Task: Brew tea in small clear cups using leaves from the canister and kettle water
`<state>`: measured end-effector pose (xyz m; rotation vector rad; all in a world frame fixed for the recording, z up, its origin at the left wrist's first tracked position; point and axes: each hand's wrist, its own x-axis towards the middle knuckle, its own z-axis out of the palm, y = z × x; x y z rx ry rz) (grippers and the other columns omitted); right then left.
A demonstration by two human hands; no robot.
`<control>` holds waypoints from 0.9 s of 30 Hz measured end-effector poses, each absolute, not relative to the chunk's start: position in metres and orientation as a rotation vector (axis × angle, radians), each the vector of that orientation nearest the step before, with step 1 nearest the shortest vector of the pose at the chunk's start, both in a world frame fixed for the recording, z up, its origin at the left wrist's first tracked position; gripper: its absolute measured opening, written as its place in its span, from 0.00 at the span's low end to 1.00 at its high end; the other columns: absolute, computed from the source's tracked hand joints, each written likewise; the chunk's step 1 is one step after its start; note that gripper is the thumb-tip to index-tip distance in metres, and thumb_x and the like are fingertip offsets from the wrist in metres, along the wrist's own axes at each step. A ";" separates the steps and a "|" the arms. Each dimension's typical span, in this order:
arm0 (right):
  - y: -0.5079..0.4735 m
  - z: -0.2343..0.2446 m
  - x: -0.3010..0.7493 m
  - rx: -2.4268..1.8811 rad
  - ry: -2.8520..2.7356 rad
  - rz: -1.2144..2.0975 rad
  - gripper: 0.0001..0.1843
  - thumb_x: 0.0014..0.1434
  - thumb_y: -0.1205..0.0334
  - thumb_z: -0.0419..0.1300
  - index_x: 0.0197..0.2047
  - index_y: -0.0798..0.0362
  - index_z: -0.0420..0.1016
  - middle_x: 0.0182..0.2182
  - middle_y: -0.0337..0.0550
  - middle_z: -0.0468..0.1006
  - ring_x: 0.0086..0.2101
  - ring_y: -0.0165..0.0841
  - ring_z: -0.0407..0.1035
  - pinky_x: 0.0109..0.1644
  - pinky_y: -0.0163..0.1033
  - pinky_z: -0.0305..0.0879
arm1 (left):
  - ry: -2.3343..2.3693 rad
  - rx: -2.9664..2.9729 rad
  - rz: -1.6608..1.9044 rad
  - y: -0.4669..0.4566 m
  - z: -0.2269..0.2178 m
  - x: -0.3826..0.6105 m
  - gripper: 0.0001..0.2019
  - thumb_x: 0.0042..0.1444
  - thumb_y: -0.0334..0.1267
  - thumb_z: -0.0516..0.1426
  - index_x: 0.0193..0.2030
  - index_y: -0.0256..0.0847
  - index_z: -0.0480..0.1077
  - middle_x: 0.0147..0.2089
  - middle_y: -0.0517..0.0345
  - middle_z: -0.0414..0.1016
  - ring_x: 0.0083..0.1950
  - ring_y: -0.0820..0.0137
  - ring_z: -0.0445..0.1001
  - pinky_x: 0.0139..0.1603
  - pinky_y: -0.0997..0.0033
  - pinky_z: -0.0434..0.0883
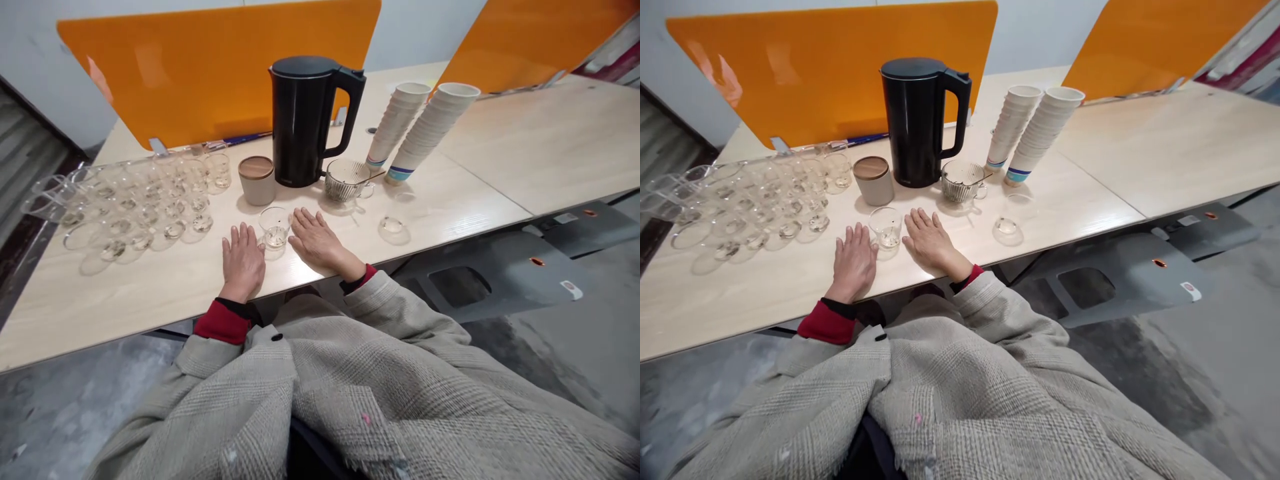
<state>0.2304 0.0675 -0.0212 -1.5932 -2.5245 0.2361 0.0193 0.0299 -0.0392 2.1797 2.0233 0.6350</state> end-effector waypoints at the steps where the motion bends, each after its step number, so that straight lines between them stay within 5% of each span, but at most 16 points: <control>1: 0.067 -0.022 0.230 -1.593 -2.530 0.234 0.39 0.75 0.52 0.42 0.81 0.67 0.52 0.81 0.62 0.47 0.80 0.53 0.40 0.83 0.66 0.37 | 2.021 2.190 0.605 0.029 -0.038 0.019 0.31 0.73 0.43 0.47 0.78 0.30 0.61 0.83 0.32 0.55 0.85 0.42 0.50 0.82 0.29 0.45; 15: 0.065 -0.016 0.226 -1.662 -2.548 0.233 0.39 0.76 0.52 0.41 0.82 0.64 0.51 0.82 0.58 0.46 0.80 0.52 0.40 0.83 0.65 0.38 | 2.061 2.209 0.382 0.020 -0.018 0.026 0.32 0.75 0.44 0.48 0.79 0.26 0.59 0.83 0.31 0.51 0.86 0.42 0.47 0.83 0.32 0.47; 27: 0.068 -0.018 0.228 -1.662 -2.581 0.191 0.37 0.78 0.51 0.40 0.83 0.60 0.50 0.82 0.57 0.45 0.81 0.50 0.39 0.82 0.66 0.38 | 2.147 2.254 0.074 0.018 -0.008 0.029 0.33 0.78 0.47 0.41 0.83 0.32 0.52 0.86 0.42 0.45 0.87 0.48 0.42 0.85 0.39 0.47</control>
